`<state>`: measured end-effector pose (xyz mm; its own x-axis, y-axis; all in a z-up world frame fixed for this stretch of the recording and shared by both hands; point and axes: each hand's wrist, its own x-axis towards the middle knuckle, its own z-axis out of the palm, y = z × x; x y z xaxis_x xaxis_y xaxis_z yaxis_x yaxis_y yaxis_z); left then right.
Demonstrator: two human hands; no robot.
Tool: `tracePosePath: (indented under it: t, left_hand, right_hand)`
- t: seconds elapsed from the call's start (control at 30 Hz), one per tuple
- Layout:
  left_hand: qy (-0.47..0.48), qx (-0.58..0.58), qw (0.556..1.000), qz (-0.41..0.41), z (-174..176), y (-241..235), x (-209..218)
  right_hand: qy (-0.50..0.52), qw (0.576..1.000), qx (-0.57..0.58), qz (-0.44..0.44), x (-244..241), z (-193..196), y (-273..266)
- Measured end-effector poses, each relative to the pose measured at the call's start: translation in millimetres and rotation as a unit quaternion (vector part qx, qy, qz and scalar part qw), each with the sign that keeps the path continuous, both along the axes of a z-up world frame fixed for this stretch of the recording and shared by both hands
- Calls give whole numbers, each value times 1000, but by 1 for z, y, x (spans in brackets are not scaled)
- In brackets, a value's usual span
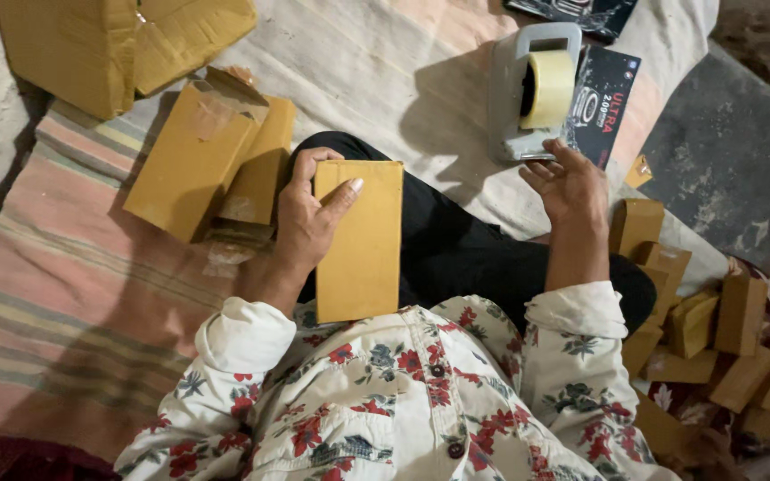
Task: The person sits on a mat and packs smartwatches into small cardboard boxes. They place the watch and its accessories into the box, close the flaps, and seal the box using a tape dispenser. The person repeats this process for multiple units.
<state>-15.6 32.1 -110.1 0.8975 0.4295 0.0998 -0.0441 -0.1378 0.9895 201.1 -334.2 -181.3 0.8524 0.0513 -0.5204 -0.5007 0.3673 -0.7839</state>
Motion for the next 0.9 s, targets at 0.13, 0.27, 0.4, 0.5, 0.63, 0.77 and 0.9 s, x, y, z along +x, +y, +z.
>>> tracePosePath:
  t: [0.13,0.27,0.4,0.5,0.63,0.77,0.9]
  left_hand:
    - [10,-38,999,-6,-2,0,-1]
    - [1,-16,1000,-5,-3,0,-3]
    - [-7,-14,1000,-3,-3,1,-2]
    - [-11,-6,1000,-8,-2,1,-4]
    - [-6,0,1000,-3,3,3,0]
    - [6,-23,1000,-6,0,2,-6]
    - [22,-40,999,-7,0,-1,-3]
  right_hand:
    - [-34,996,51,63,12,-4,-7]
    - [-30,998,45,38,29,-3,-6]
    - [-93,988,109,51,15,-10,-5]
    - [-81,990,84,78,-1,-13,-8]
    - [-60,992,24,111,3,-11,-4]
    - [-61,991,16,116,0,-14,-3]
    - [-46,993,-47,103,-7,-4,-4]
